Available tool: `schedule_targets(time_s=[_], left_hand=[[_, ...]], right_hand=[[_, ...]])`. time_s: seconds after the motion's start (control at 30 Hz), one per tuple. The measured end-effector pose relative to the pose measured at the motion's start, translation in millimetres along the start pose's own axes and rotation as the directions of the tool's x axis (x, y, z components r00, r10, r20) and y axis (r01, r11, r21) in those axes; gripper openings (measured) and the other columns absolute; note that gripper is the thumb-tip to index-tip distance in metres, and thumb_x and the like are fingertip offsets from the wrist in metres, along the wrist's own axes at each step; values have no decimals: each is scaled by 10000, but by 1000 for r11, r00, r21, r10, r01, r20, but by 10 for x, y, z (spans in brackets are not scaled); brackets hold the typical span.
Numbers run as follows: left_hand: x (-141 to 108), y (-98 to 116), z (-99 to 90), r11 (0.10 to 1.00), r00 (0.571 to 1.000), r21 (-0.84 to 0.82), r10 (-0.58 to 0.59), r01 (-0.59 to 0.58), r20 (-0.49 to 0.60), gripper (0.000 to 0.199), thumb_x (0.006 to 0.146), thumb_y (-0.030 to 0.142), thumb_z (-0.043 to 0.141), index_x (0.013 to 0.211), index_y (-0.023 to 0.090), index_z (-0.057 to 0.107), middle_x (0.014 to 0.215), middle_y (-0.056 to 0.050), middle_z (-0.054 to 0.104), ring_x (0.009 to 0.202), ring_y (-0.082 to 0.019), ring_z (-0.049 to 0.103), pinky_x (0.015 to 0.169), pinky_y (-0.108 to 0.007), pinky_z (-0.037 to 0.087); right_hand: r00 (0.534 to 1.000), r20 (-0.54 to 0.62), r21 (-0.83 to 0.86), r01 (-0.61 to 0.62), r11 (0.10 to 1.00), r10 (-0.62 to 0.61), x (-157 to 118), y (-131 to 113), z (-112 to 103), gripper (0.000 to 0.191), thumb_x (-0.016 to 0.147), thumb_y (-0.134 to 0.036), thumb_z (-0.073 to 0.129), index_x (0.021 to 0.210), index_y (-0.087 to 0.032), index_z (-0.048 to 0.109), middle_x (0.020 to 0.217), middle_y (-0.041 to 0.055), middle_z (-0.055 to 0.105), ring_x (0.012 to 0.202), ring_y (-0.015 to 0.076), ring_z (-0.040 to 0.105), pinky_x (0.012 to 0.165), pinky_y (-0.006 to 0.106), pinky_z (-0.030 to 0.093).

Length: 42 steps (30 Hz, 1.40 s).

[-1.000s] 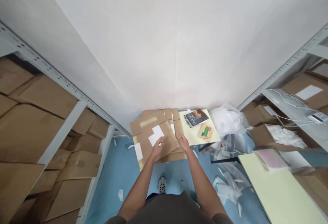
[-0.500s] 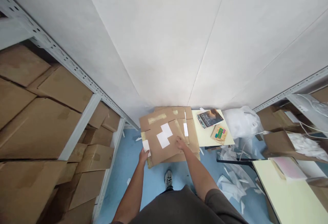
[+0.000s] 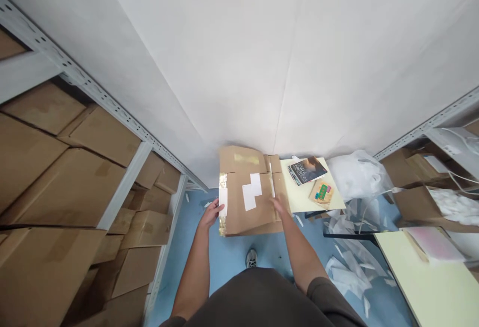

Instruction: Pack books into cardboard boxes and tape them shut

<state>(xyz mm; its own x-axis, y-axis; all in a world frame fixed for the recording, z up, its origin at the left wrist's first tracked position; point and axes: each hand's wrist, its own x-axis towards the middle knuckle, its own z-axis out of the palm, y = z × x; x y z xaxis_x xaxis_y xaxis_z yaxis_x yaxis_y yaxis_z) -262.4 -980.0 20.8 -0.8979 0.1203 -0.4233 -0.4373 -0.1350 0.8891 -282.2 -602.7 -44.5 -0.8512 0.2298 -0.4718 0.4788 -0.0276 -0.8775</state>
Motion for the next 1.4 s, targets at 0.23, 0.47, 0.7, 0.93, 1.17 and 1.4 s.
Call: schedule_targets(time_s=[0.23,0.47,0.7,0.93,1.17,1.4], left_hand=[[101,570,1043,988,961,151,-14,-29,276,895,672,624,885,1408,160,672,1202,-177,790,1094,-376,753,909,-459,609],[34,879,2436,991,892,104,23,-78,452,868,603,565,960,1337,171,716,1141,-152,810,1051,-360,764,884,-441,611],[52,870,4232,989,787,146,-80,-13,611,712,602,384,1000,1236,164,762,1076,-120,831,897,-293,791,801,-369,609],[-157,318,6165,943,597,331,-289,42,748,1001,527,231,976,1468,230,635,1205,-113,813,1043,-338,787,842,-385,621],[-236,-247,7571,864,415,503,-459,2,786,800,502,249,917,1280,195,738,1093,-118,830,1002,-345,791,825,-402,624],[-2,-575,8433,791,422,599,-504,-125,754,540,564,359,923,1051,168,788,953,-118,830,881,-298,789,717,-337,579]], right_hand=[[983,121,214,-163,963,139,-249,-117,-755,746,742,-573,743,1428,-297,641,1418,132,716,1236,330,708,1041,514,525],[990,-38,592,134,795,-139,-707,-242,-2359,575,646,-451,880,1173,-285,720,1058,54,829,997,277,769,861,364,584],[930,-323,677,358,643,-178,-1808,-6,-4376,653,609,-265,940,1189,-312,644,946,-3,824,819,244,761,770,340,572],[800,-600,623,476,621,-12,-3029,800,-5597,678,619,-347,937,1214,-307,615,877,-28,781,768,220,722,735,324,537],[618,-773,552,546,631,142,-3688,1369,-6048,702,604,-423,934,1202,-312,583,856,-31,732,765,216,693,692,300,500],[415,-875,468,587,661,250,-3537,1521,-6236,638,614,-408,887,1172,-279,604,764,-47,661,722,199,643,677,296,476]])
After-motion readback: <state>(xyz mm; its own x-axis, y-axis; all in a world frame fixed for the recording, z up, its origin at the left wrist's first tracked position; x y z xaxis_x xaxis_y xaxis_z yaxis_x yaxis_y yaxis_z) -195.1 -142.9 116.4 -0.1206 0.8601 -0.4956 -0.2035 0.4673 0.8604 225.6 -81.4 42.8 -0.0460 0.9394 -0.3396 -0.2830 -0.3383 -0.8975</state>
